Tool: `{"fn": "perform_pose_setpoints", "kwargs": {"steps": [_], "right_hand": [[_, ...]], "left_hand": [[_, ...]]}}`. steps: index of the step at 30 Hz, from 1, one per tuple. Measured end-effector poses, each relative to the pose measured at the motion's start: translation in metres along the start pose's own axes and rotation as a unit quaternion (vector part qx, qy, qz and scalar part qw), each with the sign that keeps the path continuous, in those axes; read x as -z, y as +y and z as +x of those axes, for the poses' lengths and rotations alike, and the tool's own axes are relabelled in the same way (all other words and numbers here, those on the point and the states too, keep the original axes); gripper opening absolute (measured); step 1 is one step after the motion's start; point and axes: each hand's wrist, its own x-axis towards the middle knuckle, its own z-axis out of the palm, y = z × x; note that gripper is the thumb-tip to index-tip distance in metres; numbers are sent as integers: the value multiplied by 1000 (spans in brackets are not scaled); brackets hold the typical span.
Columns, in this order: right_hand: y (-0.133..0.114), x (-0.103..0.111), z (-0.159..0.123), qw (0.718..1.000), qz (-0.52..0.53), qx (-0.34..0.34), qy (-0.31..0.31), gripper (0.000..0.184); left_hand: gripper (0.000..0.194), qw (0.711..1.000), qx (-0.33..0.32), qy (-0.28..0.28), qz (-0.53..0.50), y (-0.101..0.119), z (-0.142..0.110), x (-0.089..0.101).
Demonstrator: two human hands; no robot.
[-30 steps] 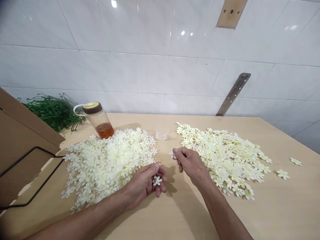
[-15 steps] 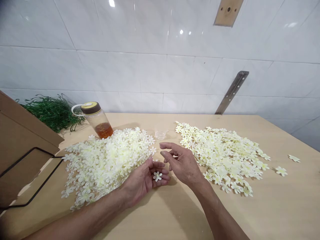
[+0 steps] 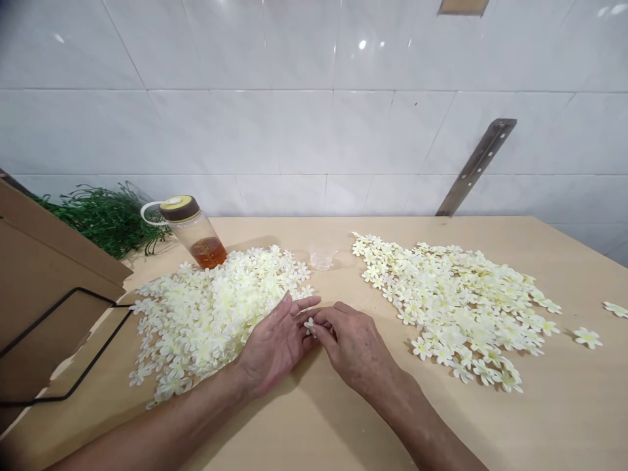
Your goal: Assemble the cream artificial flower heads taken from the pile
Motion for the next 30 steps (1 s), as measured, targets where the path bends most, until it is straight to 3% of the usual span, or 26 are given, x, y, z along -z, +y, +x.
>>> {"fn": "perform_pose_setpoints", "kwargs": {"steps": [6, 9, 13, 19, 30], "right_hand": [[3, 4, 2, 1000, 14, -10, 12, 20], [3, 10, 3, 993, 71, -87, 38, 19], [3, 15, 4, 962, 213, -174, -2, 28], [6, 10, 6, 942, 275, -189, -18, 29], [3, -3, 6, 945, 255, -203, 22, 30]], "left_hand": [[41, 999, 2, -30, 13, -2, 1, 1], [32, 999, -28, -7, 43, -6, 1, 1], [22, 982, -84, 53, 160, -9, 1, 3], [25, 938, -125, 86, 312, -7, 0, 2], [26, 923, -129, 115, 343, -7, 5, 8]]}}
